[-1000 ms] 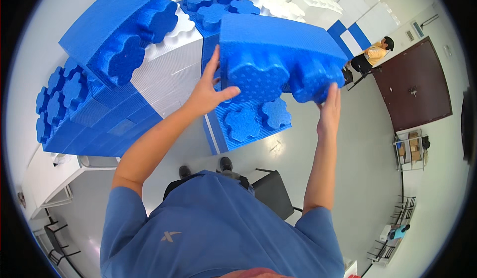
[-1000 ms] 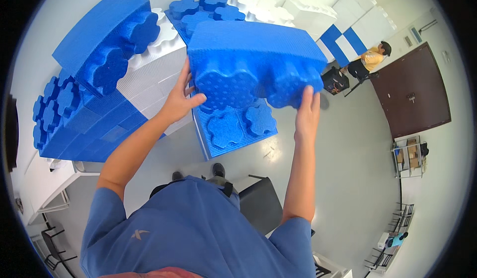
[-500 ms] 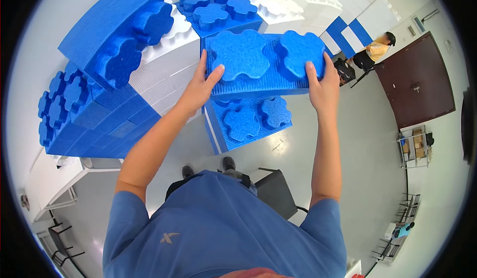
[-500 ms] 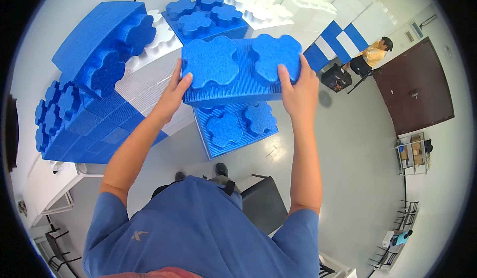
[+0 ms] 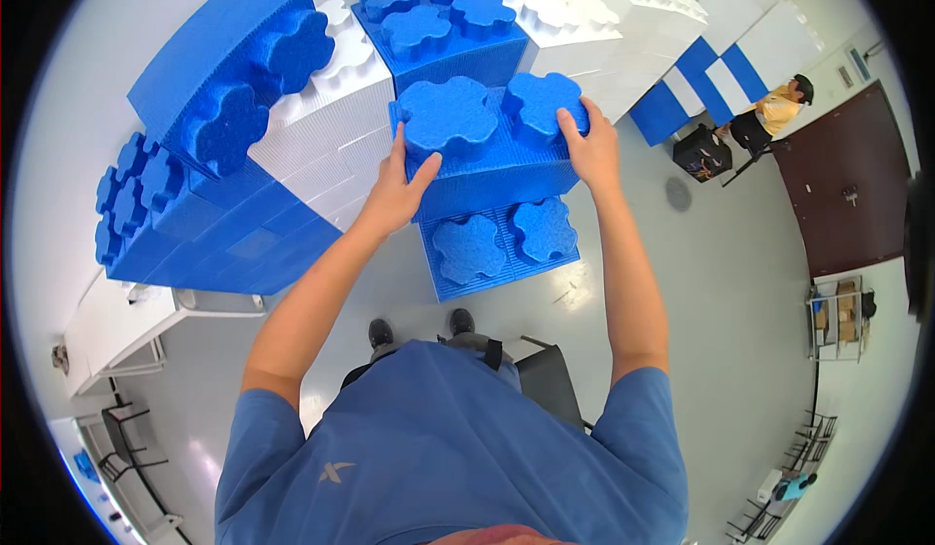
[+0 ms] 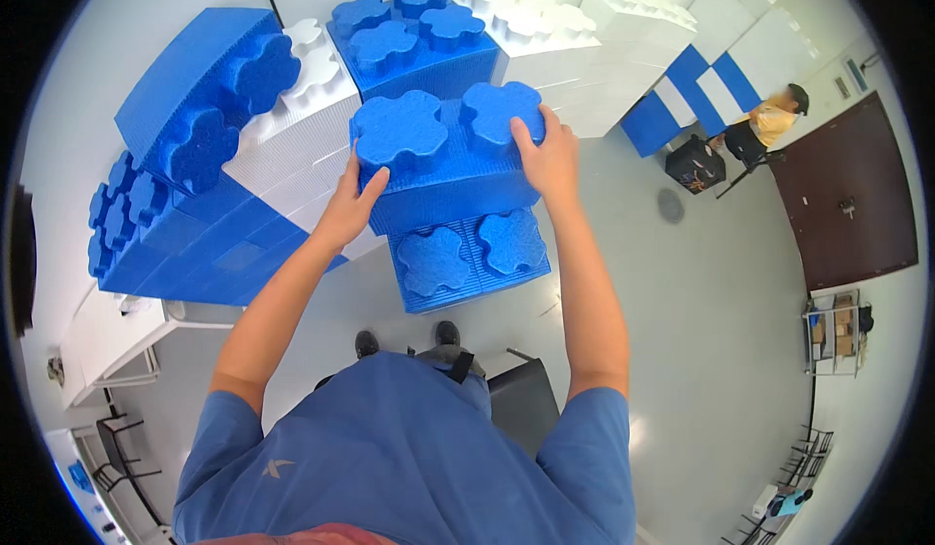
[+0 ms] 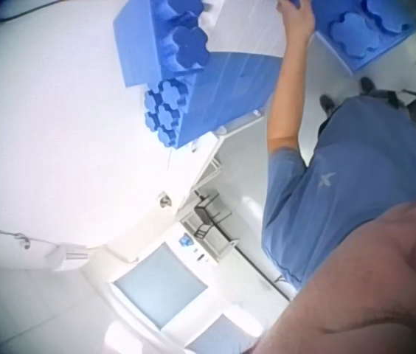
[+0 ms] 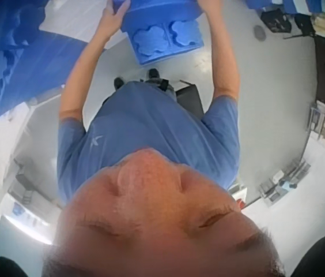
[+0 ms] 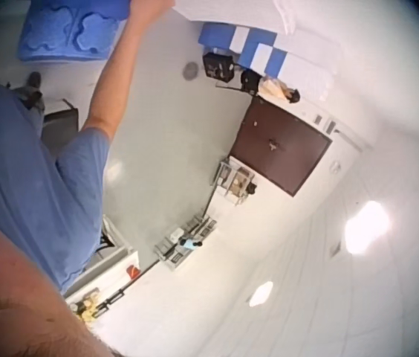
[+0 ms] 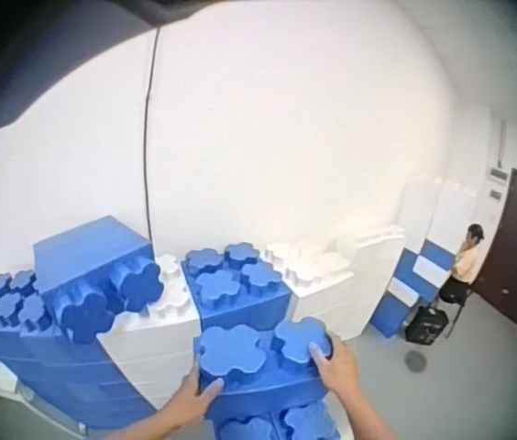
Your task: Assembling large blue and white plastic blocks to form a structure.
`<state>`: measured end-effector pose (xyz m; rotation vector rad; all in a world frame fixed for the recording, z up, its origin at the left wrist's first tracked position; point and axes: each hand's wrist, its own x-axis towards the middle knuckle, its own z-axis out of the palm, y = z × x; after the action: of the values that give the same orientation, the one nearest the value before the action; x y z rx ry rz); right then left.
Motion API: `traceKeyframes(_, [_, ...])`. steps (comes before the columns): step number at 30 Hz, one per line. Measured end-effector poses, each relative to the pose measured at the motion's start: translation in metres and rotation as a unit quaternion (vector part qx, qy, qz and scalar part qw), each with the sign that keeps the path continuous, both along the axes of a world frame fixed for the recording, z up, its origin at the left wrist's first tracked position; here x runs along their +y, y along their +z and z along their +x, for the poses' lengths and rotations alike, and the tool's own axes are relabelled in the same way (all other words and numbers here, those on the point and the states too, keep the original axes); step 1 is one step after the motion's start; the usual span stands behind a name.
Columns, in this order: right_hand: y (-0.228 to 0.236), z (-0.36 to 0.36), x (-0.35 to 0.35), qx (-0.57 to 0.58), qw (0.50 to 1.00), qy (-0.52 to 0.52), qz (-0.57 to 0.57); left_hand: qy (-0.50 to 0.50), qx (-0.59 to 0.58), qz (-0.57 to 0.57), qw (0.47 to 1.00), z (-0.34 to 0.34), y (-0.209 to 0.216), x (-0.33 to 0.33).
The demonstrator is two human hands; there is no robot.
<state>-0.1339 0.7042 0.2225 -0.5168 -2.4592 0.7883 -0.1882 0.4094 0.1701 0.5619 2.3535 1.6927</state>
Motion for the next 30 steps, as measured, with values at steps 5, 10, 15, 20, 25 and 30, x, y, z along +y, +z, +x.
traceKeyframes(5, [-0.008,0.000,0.005,0.011,1.000,0.006,0.019,0.029,0.079,-0.052,0.995,0.014,0.000,0.008])
traceKeyframes(10, [-0.020,-0.001,0.004,0.041,0.998,0.021,0.051,0.022,0.066,-0.086,0.994,0.019,-0.005,-0.001])
traceKeyframes(15, [-0.012,0.005,-0.003,0.026,0.998,-0.008,0.052,0.001,0.086,-0.095,0.992,0.018,0.003,-0.007])
traceKeyframes(20, [-0.014,0.006,0.003,0.000,0.998,-0.008,0.066,0.059,0.245,-0.078,0.965,-0.013,0.058,0.003])
traceKeyframes(25, [0.004,-0.005,0.003,-0.005,0.989,-0.050,0.140,-0.033,0.296,-0.238,0.925,-0.050,0.086,0.054])
traceKeyframes(30, [0.017,-0.047,0.000,0.004,0.986,0.018,0.166,-0.058,0.287,-0.345,0.892,-0.055,0.078,0.074])
